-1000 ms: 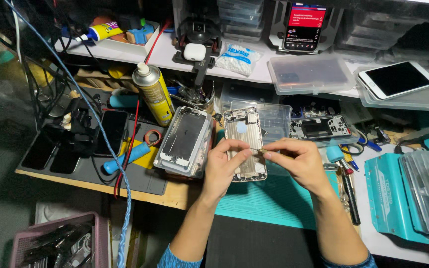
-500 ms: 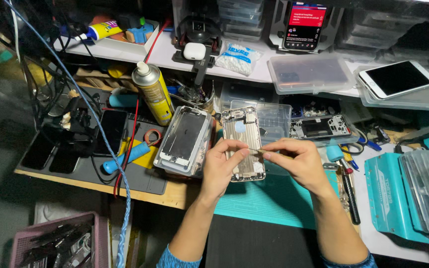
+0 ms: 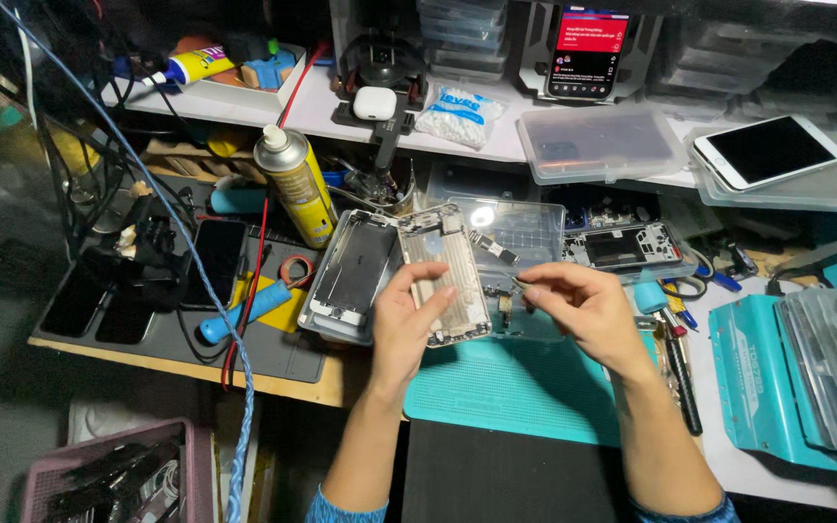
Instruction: The person works on a disassembled smartphone at a repair bench, holding the metal chassis and using a small brush and tweezers to clean and manipulate internal components. They reposition the chassis repeatedly, lift small parts, and continue working on the exposed internals throughout the episode.
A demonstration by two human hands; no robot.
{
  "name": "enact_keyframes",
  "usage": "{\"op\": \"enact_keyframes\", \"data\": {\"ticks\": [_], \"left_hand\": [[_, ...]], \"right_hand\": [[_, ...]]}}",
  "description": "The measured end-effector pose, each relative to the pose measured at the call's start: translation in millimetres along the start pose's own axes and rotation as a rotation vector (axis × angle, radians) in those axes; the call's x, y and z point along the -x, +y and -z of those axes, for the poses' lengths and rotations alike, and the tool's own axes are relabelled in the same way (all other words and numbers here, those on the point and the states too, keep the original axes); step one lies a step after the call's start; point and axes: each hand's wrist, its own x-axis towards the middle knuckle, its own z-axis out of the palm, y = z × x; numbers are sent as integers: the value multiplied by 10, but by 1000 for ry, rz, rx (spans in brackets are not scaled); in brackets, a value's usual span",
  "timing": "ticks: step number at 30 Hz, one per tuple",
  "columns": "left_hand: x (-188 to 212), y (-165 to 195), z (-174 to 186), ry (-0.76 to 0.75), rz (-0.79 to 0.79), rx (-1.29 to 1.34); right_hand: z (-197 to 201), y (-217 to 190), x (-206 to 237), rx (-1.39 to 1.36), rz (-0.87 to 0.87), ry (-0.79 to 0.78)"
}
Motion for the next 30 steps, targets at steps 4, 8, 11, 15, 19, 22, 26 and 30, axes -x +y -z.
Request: {"op": "enact_keyframes", "data": {"ticks": [4,8,11,15,19,22,26,30], "left_hand": [[-74,33,184,131,84,85],[-136,47,321,149,41,58],[-136,40,360,146,20,59],[-137,32,397,155,26,55],[-134,19,433,153,43,57],[-145,25,432,147,42,56],[-127,68,442,159,35,24],[-94,80,444,168,45,38]], "right_hand": [[54,119,-64,-115,-225,-88],[24,256,-148,-383,-300,-236],[-59,332,-185,-527,-275,-271],[-225,371,-247,-358,-229,-115],[-419,361,-338,1,-5,27],[-506,341,-373,306,374,54],[-675,283,-465,277,187,59],[-756,273,-478,172,-57,39]]}}
